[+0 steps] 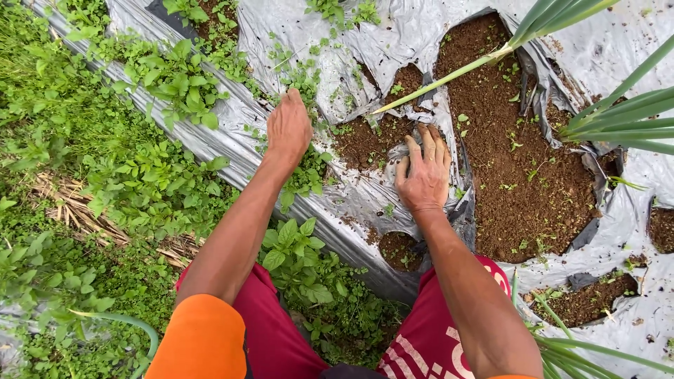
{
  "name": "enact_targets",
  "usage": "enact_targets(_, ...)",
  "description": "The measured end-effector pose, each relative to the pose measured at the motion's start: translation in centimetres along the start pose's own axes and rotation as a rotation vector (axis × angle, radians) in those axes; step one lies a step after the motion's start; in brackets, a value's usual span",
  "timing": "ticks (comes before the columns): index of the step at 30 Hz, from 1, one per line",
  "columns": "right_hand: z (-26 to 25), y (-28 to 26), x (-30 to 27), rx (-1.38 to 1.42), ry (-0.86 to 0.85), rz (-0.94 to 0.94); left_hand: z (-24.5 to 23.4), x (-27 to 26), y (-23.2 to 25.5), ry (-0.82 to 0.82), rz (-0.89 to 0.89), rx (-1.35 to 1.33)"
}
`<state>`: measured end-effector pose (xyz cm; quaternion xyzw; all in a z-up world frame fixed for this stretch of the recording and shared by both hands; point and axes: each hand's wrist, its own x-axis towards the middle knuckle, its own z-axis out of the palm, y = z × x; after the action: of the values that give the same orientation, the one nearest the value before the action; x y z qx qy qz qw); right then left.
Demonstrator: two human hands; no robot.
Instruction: The person kneels on the ground and removes small weeds by hand from around the base of onion plants growing in a garden bed covered with plastic mulch. The person pulls the weeds from the soil and the plastic surface, gathering them in their hands.
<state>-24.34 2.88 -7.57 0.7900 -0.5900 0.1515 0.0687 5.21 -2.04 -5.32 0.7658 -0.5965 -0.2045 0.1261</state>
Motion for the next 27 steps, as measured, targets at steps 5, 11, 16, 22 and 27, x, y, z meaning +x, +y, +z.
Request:
enact_targets(5,0.2,-0.1,-0.2,0.007,0.006,-0.001,1.8,1.5,-2.5,-0.111,-0.015,-0.142)
enact_targets(11,0.3,0.0,-0.3,0.018,0.007,-0.008,-1.6,1.8,-3.7,-0.344,-0.238,-0.571)
enact_targets(16,-0.6,-0.3,0.2,0.077,-0.215,0.076,-6.1,4.2,-0.7,0.041,-0.526,-1.095)
enact_targets(22,-0.7,-0.5,0.2,0.085,-0.218,0.086,0.8,3.8,-2.7,0.379,0.055,-0.243)
enact_targets(27,0.0,-0.2,-0.1,0.039,-0.109,0.046,2.9,3.2,-2.0,0.442,0.175,-0.038)
